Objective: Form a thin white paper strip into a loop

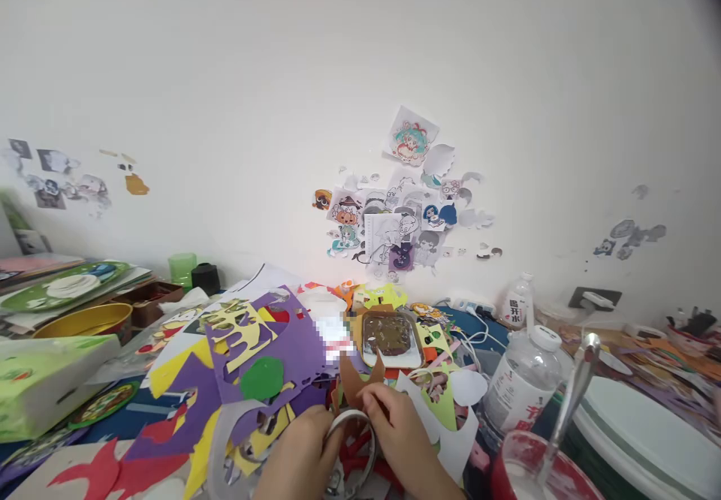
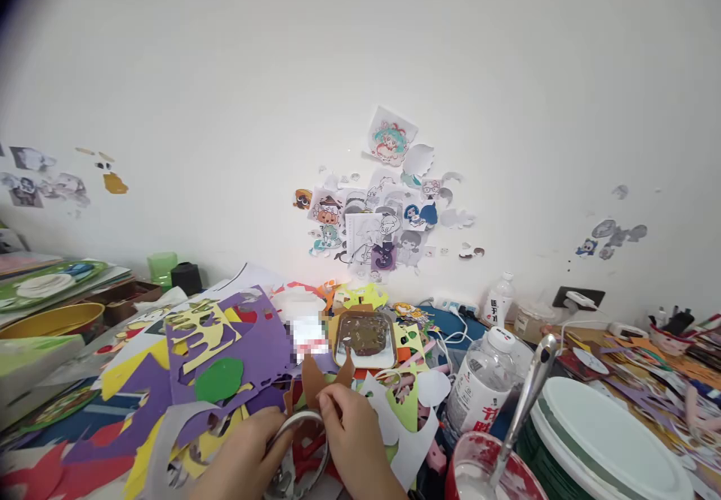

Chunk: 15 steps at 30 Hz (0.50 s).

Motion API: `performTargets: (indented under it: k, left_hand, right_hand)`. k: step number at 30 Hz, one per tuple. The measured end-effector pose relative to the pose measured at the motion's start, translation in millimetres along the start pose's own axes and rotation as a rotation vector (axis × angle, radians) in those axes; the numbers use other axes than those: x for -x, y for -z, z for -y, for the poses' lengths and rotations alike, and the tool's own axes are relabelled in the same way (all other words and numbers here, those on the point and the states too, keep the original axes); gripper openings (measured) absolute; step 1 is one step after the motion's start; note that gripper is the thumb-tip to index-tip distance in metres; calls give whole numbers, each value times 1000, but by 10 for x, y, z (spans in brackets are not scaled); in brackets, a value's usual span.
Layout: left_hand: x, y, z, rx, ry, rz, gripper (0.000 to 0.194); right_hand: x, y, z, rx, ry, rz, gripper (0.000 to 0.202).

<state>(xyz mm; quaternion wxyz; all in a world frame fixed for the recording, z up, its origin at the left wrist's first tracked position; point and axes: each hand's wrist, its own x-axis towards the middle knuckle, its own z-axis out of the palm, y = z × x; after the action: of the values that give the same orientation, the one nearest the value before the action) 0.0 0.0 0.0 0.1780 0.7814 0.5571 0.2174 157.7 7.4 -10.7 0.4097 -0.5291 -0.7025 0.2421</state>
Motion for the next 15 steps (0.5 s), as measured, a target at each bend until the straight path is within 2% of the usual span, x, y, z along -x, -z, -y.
performTargets:
  k: [8, 15]
  left_hand:
    - [0, 65, -13, -4, 65, 5, 34]
    - [-46, 103, 31, 147, 83, -87, 38]
  right_hand:
    - [19, 68, 47, -120, 4, 56, 38]
    - [3, 63, 21, -629, -68, 194, 34]
